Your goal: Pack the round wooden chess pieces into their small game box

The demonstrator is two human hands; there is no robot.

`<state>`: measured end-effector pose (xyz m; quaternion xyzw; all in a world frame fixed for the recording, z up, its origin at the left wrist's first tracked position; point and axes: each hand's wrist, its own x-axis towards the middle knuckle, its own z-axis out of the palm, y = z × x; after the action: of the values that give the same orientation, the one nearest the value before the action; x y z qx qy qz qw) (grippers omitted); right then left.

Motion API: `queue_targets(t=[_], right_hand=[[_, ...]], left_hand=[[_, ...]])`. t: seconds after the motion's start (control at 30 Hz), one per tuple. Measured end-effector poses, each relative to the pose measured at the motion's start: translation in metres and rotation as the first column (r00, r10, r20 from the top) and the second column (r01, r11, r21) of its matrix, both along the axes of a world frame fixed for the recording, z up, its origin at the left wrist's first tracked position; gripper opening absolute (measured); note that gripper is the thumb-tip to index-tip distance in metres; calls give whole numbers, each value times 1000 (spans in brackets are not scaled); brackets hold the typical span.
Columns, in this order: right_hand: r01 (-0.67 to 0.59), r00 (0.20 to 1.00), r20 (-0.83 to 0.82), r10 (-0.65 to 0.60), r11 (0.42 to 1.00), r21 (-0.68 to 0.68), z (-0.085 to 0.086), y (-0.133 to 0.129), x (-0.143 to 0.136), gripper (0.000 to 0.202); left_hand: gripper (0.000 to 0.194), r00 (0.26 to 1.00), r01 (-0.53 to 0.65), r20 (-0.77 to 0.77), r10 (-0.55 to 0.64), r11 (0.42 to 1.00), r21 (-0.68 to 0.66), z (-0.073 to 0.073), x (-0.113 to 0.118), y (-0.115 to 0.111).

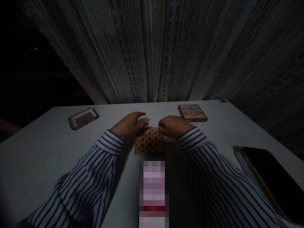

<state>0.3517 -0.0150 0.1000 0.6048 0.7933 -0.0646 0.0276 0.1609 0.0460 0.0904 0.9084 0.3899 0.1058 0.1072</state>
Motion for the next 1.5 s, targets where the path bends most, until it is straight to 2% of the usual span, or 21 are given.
queue_targets(t=[0.1, 0.23, 0.57, 1.5], right_hand=[[-3, 1000, -5, 3, 1000, -2, -2, 1, 1, 29], [-2, 1000, -3, 2, 1000, -5, -5, 3, 3, 29], [-20, 1000, -24, 19, 999, -39, -7, 5, 5, 29], [-18, 1000, 15, 18, 999, -38, -6, 5, 2, 26]], left_hand=[[51, 999, -35, 9, 35, 998, -44, -9, 7, 6], [45, 998, -54, -21, 52, 996, -72, -15, 10, 3], [43, 999, -12, -34, 10, 997, -72, -15, 12, 1], [43, 994, 6, -104, -12, 998, -58, -21, 15, -3]])
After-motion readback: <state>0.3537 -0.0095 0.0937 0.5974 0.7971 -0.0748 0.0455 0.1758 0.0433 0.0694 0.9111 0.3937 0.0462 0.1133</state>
